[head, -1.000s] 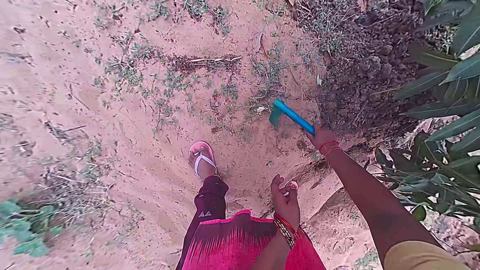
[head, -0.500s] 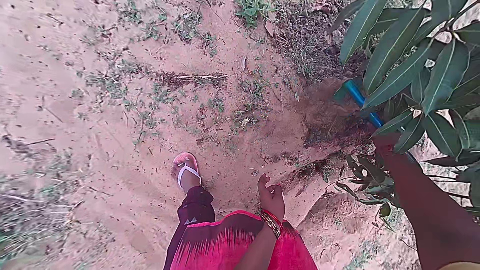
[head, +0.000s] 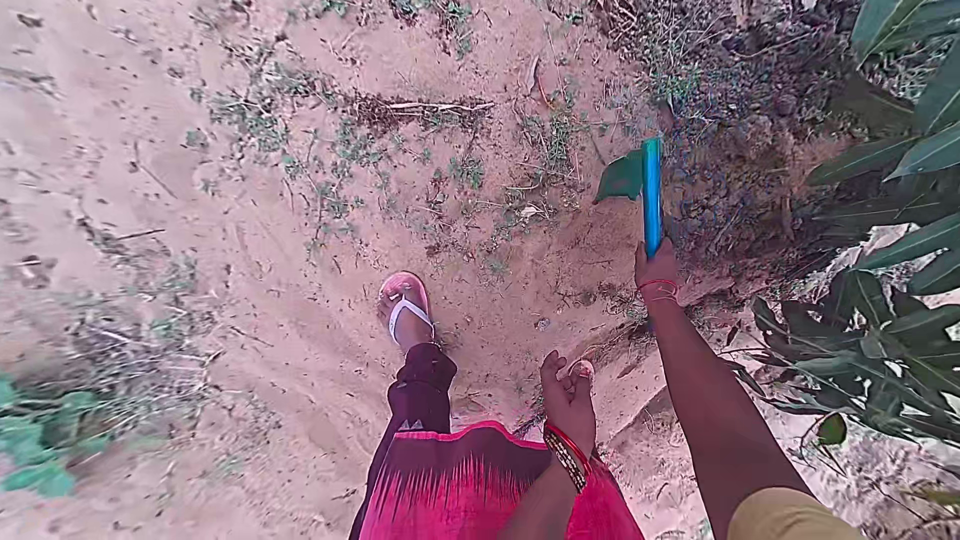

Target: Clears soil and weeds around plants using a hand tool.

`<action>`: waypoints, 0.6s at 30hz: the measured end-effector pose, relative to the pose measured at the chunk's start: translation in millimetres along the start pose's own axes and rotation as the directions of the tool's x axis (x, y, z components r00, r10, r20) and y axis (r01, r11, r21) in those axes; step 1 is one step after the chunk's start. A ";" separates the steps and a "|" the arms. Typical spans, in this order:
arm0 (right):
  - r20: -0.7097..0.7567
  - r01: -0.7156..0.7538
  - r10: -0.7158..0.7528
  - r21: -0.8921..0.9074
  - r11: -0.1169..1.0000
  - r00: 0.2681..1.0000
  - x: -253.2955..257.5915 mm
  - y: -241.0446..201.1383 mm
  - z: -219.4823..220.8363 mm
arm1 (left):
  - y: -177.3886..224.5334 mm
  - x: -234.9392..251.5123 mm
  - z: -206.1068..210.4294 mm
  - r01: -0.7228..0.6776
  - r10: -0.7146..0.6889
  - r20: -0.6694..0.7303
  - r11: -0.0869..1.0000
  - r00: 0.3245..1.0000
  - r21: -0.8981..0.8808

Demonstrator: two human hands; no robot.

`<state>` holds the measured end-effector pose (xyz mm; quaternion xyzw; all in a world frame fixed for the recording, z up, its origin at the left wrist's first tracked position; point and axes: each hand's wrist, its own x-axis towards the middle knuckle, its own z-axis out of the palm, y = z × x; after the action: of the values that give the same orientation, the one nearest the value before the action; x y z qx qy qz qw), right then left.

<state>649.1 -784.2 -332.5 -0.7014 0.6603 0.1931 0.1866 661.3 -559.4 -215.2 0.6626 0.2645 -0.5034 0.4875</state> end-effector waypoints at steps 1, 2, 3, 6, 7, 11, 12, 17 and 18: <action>0.053 -0.114 0.113 0.021 0.993 0.992 20.0 2.2 17.7 | -0.6 0.9 0.1 0.005 -0.005 0.009 1.000 1.000 0.001; 0.081 -0.165 0.160 0.050 0.985 0.984 34.4 0.0 26.1 | 1.2 3.7 0.6 0.005 -0.005 0.018 1.000 1.000 -0.001; 0.122 -0.183 0.175 0.052 0.982 0.977 35.3 2.3 28.5 | 0.6 1.9 -3.7 0.015 -0.015 0.025 1.000 1.000 0.012; 0.214 -0.048 0.064 -0.079 0.996 0.975 49.1 -8.4 -16.3 | 6.7 0.9 1.1 0.020 -0.021 0.076 1.000 0.997 0.015; 0.255 0.049 -0.005 -0.168 0.985 0.967 52.7 -16.2 -30.3 | 9.4 0.8 1.3 0.024 -0.026 0.080 0.999 0.996 0.022; 0.409 0.405 -0.186 -0.555 0.726 0.893 27.0 -54.2 -96.9 | 22.9 -1.5 6.2 0.012 -0.013 0.077 1.000 0.997 0.017; 0.420 0.447 -0.209 -0.614 0.651 0.883 15.4 -60.2 -115.0 | 27.6 0.0 7.8 0.007 -0.007 0.071 1.000 0.997 0.004; 0.131 0.245 -0.210 -0.617 0.748 0.969 29.0 20.0 -184.0 | 39.4 -0.1 11.5 -0.005 0.007 0.080 1.000 0.997 -0.030; 0.021 0.135 -0.148 -0.546 0.826 0.989 35.8 35.1 -189.9 | 39.8 -1.3 11.3 0.002 0.001 0.086 0.999 0.996 -0.036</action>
<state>620.7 -914.9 -188.8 -0.7744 0.5260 0.3513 -0.0146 689.7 -584.8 -199.1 0.6313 0.2523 -0.5268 0.5102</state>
